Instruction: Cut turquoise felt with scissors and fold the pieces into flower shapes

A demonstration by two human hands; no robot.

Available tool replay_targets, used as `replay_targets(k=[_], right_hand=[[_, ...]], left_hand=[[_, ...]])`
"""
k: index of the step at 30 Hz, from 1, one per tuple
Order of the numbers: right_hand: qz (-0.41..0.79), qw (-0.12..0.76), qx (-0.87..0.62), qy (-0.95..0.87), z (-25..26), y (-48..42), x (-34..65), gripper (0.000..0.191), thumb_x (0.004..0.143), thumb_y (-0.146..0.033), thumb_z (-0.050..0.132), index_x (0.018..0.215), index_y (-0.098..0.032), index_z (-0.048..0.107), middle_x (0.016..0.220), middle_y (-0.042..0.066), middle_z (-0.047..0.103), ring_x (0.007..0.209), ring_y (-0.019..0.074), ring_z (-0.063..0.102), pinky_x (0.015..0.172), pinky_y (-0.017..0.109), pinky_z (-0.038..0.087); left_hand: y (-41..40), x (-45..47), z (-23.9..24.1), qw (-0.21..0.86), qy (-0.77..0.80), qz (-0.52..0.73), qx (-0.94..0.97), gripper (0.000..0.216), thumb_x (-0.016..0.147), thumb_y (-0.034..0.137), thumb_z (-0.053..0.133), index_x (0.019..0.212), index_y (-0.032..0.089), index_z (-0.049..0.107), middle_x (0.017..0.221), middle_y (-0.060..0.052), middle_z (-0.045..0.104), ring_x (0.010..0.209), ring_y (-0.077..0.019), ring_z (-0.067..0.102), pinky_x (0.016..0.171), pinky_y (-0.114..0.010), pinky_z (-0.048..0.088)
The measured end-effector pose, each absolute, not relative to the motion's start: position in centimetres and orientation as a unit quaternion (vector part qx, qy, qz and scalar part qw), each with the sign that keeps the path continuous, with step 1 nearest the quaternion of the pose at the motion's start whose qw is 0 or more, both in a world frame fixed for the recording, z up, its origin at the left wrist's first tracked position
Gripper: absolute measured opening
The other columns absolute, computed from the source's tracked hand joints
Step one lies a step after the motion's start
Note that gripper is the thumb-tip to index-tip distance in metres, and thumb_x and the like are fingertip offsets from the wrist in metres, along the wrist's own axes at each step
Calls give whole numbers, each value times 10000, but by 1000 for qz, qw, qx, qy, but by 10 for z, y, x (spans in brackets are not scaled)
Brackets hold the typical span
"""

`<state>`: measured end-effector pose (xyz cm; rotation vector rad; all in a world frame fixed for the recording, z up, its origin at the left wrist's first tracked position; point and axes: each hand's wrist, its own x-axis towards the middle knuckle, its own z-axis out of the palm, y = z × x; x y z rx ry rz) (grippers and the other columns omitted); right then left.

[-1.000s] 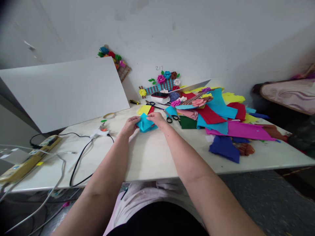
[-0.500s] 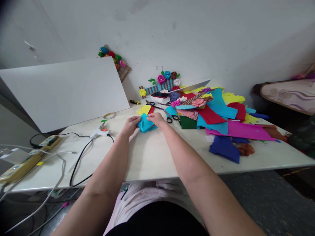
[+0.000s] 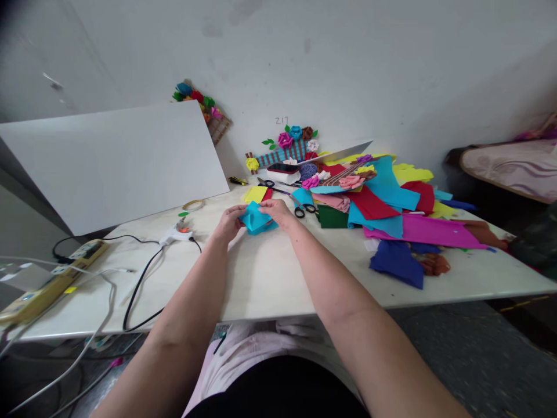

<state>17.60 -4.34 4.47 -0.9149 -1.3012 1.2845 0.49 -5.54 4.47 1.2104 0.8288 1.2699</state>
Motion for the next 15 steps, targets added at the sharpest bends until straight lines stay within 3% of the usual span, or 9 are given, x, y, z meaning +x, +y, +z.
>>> replay_targets(k=[6, 15], right_hand=[[541, 512, -379, -549, 48, -47, 177, 229, 556, -266, 715, 755, -155, 686, 565, -30, 591, 495, 103, 502, 428, 217, 434], [537, 502, -382, -560, 49, -48, 178, 224, 560, -276, 721, 738, -146, 684, 587, -20, 610, 507, 116, 533, 423, 227, 455]], left_hand=[[-57, 5, 45, 559, 349, 536, 528, 299, 543, 258, 694, 796, 112, 630, 558, 15, 559, 456, -79, 479, 449, -214, 389], [-56, 6, 48, 566, 350, 550, 504, 330, 590, 337, 651, 835, 119, 607, 644, -14, 593, 546, -127, 551, 528, -273, 459]])
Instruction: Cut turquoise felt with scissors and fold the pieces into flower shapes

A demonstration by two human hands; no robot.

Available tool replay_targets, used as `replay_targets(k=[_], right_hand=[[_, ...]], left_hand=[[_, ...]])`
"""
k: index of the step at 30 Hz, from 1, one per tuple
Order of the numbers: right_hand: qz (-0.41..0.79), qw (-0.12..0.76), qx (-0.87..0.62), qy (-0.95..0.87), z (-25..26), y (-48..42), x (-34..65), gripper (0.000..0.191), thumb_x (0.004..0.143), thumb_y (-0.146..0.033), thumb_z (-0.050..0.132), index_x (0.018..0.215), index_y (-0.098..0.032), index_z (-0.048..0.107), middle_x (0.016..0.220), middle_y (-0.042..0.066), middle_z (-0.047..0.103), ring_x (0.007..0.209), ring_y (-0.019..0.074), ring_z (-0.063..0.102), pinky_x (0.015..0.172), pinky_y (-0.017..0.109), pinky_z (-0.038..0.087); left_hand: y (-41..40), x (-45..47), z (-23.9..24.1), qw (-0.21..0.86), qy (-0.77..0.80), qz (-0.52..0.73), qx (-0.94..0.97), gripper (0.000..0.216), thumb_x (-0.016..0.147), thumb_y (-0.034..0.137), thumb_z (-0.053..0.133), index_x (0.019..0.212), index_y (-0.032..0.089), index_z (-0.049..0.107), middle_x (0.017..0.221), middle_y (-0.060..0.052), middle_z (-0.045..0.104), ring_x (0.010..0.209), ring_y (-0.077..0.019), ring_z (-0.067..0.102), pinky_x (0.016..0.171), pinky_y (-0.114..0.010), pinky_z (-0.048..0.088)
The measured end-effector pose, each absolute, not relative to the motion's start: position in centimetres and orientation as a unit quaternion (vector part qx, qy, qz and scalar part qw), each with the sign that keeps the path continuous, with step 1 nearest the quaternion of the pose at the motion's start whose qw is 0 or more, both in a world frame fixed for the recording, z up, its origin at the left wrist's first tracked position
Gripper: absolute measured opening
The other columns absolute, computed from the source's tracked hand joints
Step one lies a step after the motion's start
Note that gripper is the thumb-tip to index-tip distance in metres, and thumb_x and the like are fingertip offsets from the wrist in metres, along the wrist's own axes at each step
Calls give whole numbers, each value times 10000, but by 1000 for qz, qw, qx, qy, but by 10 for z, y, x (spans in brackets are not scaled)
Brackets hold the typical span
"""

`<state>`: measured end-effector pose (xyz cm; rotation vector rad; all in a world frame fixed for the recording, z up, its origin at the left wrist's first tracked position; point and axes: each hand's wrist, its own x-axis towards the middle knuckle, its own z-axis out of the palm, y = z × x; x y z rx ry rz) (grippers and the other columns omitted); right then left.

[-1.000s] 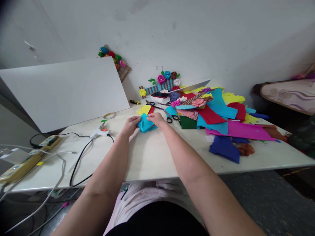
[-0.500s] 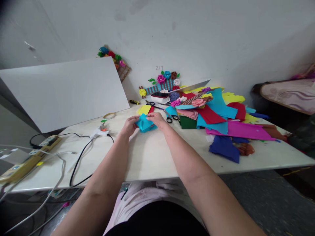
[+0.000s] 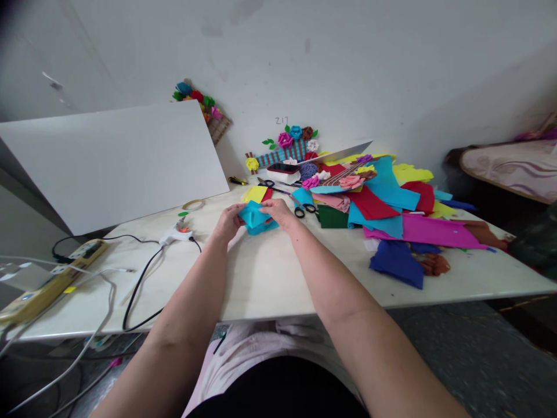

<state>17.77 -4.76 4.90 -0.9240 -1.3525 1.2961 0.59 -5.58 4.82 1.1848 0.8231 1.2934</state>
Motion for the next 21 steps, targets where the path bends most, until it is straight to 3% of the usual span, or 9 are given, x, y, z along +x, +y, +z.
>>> replay_targets(k=[8, 21], right_hand=[[529, 505, -389, -560, 51, -49, 177, 220, 588, -277, 701, 769, -151, 698, 623, -12, 624, 519, 111, 526, 435, 223, 452], [537, 505, -368, -566, 52, -51, 178, 294, 632, -207, 601, 896, -151, 717, 657, 9, 634, 554, 105, 521, 482, 224, 463]], left_hand=[[-55, 4, 45, 558, 349, 542, 522, 293, 567, 251, 635, 821, 111, 593, 605, 5, 572, 514, -105, 529, 535, -266, 461], [-58, 5, 46, 560, 338, 550, 519, 289, 562, 268, 670, 804, 118, 619, 591, 4, 572, 507, -102, 518, 526, -265, 462]])
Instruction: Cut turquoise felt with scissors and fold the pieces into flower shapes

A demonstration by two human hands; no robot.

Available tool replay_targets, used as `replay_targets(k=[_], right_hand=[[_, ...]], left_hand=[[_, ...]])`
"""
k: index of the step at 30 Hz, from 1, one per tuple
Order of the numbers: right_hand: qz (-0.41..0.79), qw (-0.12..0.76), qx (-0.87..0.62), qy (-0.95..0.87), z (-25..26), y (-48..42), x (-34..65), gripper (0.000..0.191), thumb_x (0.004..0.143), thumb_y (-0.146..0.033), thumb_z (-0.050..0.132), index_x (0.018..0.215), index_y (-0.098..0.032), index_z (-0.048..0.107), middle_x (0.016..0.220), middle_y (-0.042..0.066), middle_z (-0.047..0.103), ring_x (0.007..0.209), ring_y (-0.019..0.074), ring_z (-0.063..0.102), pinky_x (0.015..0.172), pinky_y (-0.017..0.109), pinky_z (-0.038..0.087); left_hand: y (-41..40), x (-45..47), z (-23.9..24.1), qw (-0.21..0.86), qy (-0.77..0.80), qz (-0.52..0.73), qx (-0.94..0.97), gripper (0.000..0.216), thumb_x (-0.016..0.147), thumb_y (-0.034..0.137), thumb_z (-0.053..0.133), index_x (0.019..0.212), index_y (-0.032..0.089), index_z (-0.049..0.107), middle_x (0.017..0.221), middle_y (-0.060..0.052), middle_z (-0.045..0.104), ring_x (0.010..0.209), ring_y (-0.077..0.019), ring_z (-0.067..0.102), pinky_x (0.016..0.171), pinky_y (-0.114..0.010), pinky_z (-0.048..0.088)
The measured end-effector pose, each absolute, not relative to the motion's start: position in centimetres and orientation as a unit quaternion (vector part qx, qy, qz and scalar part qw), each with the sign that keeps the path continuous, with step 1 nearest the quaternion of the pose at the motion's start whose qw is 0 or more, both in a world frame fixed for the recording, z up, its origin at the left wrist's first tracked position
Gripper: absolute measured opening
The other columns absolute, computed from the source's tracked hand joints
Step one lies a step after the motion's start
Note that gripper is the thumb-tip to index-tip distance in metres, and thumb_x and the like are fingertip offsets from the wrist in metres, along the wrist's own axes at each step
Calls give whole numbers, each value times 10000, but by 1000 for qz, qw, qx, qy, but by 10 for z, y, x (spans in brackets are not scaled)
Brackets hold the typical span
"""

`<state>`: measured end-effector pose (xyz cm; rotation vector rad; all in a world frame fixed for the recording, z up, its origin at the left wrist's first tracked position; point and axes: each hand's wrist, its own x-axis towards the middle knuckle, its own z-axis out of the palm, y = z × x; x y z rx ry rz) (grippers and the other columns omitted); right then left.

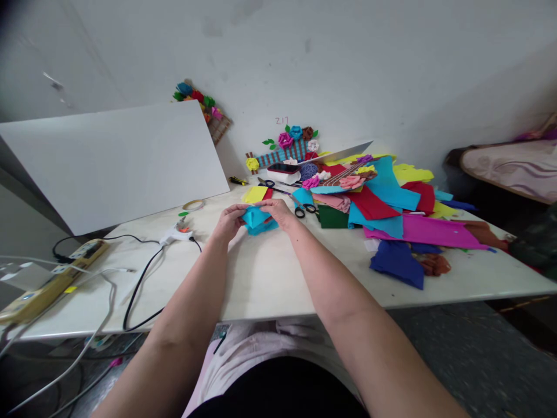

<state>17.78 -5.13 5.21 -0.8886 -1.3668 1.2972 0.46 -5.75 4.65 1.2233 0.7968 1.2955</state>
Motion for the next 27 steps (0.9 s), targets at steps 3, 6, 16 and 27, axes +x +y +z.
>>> replay_targets(k=[3, 6, 16, 27], right_hand=[[540, 507, -365, -564, 52, -52, 178, 287, 633, -200, 592, 884, -155, 722, 627, 0, 619, 540, 103, 509, 487, 228, 463], [546, 510, -356, -561, 52, -52, 178, 289, 626, -202, 591, 878, -153, 723, 583, -9, 594, 512, 101, 491, 478, 234, 459], [542, 510, -349, -570, 54, -54, 178, 294, 627, -182, 536, 848, -140, 726, 607, 15, 632, 518, 115, 501, 490, 238, 456], [524, 536, -376, -545, 50, -48, 178, 351, 684, -465, 615, 801, -146, 702, 619, 13, 623, 532, 124, 530, 453, 236, 447]], left_hand=[[-58, 5, 47, 559, 342, 551, 517, 283, 555, 273, 677, 789, 124, 622, 592, 5, 575, 514, -102, 517, 535, -266, 465], [-57, 5, 46, 561, 339, 552, 516, 281, 555, 269, 679, 793, 127, 629, 595, 5, 574, 514, -103, 518, 541, -271, 466], [-56, 6, 47, 557, 328, 568, 510, 262, 588, 329, 663, 741, 118, 642, 635, -11, 579, 548, -113, 534, 525, -257, 448], [-60, 7, 49, 515, 359, 550, 550, 425, 523, 282, 750, 902, 141, 616, 554, 50, 534, 475, -60, 465, 493, -205, 382]])
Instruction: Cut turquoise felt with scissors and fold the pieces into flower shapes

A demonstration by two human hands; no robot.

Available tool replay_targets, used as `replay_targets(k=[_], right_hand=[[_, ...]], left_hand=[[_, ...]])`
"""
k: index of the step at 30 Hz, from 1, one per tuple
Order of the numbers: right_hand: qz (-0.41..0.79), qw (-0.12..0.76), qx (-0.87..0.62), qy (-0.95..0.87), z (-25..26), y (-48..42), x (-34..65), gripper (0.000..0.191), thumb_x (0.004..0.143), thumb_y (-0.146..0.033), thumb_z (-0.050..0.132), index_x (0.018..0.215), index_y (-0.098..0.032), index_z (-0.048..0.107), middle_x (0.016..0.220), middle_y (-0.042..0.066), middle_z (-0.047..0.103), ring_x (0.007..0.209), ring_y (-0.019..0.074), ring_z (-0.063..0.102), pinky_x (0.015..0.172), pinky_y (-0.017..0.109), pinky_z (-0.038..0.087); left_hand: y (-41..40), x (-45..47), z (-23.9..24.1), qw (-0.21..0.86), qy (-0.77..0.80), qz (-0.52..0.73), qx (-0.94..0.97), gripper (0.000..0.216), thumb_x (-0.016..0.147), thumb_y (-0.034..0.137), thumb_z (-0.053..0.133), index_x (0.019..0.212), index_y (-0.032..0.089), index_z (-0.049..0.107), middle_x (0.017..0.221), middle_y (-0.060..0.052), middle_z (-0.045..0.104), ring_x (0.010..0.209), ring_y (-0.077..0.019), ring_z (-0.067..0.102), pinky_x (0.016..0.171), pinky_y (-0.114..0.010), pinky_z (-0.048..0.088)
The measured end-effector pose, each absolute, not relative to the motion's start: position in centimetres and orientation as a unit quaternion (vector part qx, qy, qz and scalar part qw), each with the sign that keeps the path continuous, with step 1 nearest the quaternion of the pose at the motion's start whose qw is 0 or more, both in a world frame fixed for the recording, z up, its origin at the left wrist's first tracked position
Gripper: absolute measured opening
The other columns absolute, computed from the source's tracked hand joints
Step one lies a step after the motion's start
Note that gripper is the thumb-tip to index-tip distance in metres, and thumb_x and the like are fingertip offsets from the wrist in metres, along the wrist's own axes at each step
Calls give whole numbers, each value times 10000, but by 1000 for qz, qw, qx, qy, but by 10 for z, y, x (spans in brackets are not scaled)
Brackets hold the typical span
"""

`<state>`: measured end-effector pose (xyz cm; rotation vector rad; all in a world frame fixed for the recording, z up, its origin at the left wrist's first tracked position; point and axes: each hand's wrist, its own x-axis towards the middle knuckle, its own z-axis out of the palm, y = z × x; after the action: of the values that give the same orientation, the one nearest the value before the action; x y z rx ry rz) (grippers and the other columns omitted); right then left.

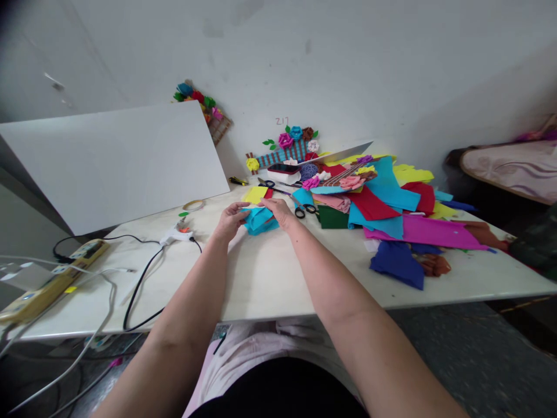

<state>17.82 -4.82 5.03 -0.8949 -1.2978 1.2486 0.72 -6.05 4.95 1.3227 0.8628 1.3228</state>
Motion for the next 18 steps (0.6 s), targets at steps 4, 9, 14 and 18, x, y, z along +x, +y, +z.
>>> replay_targets(k=[4, 9, 14, 18], right_hand=[[536, 517, -407, -528, 50, -47, 177, 382, 721, -494, 591, 773, -125, 675, 554, 16, 590, 476, 117, 513, 427, 238, 442], [539, 496, -425, -532, 54, -53, 176, 305, 729, -418, 621, 740, -114, 635, 520, 14, 572, 463, 123, 514, 403, 235, 430], [543, 484, -423, -540, 55, -55, 177, 225, 720, -341, 634, 741, -117, 635, 495, -1, 557, 447, 113, 492, 373, 215, 395], [541, 475, -426, -548, 53, -51, 178, 169, 696, -295, 633, 674, -128, 623, 494, -3, 552, 443, 106, 484, 370, 208, 381]], left_hand=[[-59, 6, 47, 499, 355, 544, 574, 467, 552, 294, 739, 974, 144, 606, 561, 52, 537, 493, -60, 475, 526, -208, 393], [-57, 6, 45, 486, 335, 539, 600, 477, 592, 297, 714, 1027, 146, 592, 610, 36, 565, 536, -74, 502, 554, -219, 401], [-59, 6, 46, 477, 342, 540, 603, 454, 589, 280, 711, 1010, 147, 607, 574, 51, 526, 522, -67, 477, 553, -217, 391], [-59, 6, 46, 479, 339, 542, 602, 456, 585, 275, 710, 1010, 143, 613, 580, 47, 531, 522, -68, 478, 556, -221, 391]])
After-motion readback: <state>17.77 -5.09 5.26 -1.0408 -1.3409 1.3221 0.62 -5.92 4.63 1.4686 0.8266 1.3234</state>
